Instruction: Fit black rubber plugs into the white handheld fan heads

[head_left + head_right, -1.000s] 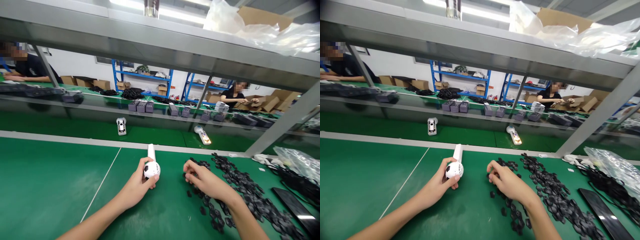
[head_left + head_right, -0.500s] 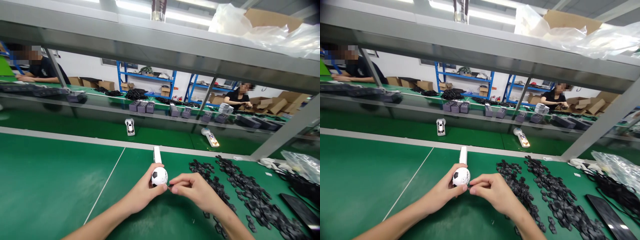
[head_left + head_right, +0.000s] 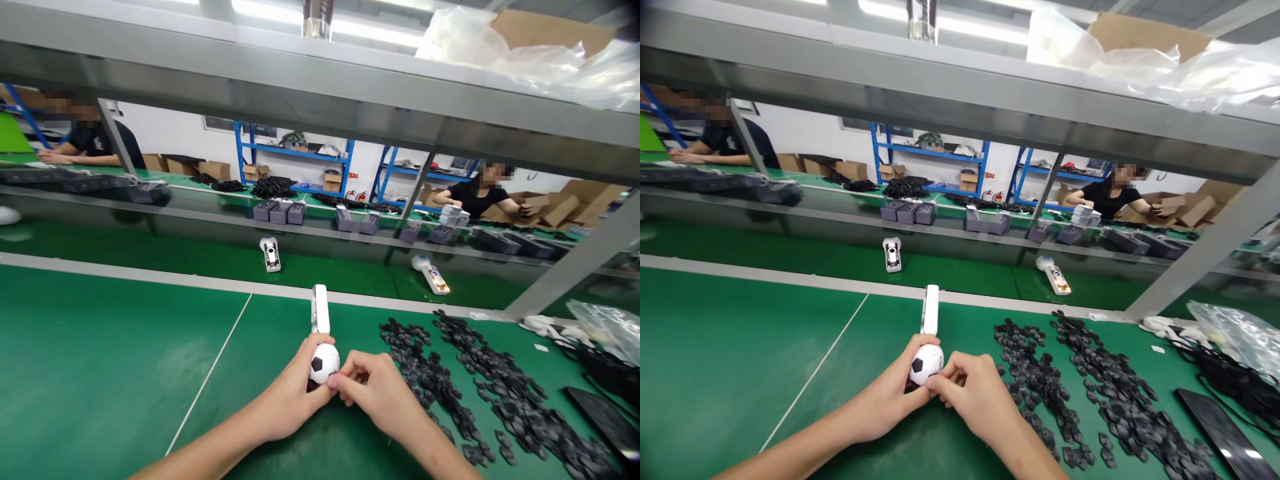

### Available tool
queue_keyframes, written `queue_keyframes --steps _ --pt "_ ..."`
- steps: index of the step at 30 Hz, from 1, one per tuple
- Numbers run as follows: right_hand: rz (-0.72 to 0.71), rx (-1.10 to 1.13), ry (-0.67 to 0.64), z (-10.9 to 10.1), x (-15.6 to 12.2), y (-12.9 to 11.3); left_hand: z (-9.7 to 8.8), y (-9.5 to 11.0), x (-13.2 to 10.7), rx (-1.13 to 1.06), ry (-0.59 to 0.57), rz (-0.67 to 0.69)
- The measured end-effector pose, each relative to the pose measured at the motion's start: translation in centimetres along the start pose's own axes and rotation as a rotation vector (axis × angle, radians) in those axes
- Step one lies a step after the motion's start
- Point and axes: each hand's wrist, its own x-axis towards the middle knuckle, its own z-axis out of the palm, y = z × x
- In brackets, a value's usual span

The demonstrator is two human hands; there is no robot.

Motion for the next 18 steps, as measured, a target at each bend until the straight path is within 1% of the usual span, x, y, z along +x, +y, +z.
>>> queue_keyframes --steps 3,6,7,9,11,13,16,18 --pt "0.007 -0.098 0.041 0.2 0.1 0.5 -0.1 0.4 0.0 0.035 -0.009 -0.006" --pt "-0.054 -0.218 0.098 0.4 0.3 0.9 -0.1 0.5 0.0 0.026 -0.02 -0.021" --pt "-0.085 -0.247 0.093 0.4 0.4 0.9 -0.1 0.5 0.0 0.0 -0.02 -0.025" --pt "-0.166 -0.274 0.013 -0.3 0.6 0.4 -0.1 0.3 0.0 -0.084 -0.032 -0.03" --pt "-0.231 -0.254 -0.079 -1.9 0.6 -0.5 -0.2 0.1 0.1 -0.149 -0.052 -0.034" --pt "-0.248 -0.253 -0.082 -4.1 0.4 -1.4 -0.4 -0.1 0.3 -0.165 -0.04 -0.059" --pt "-0.162 -0.395 -0.034 -7.6 -0.7 -2.0 -0.7 -0.5 1.0 -0.199 0.015 -0.127" --pt "-0.092 -0.501 -0.05 -9.1 -1.5 -1.5 -0.8 -0.8 1.3 -0.259 0.035 -0.154"
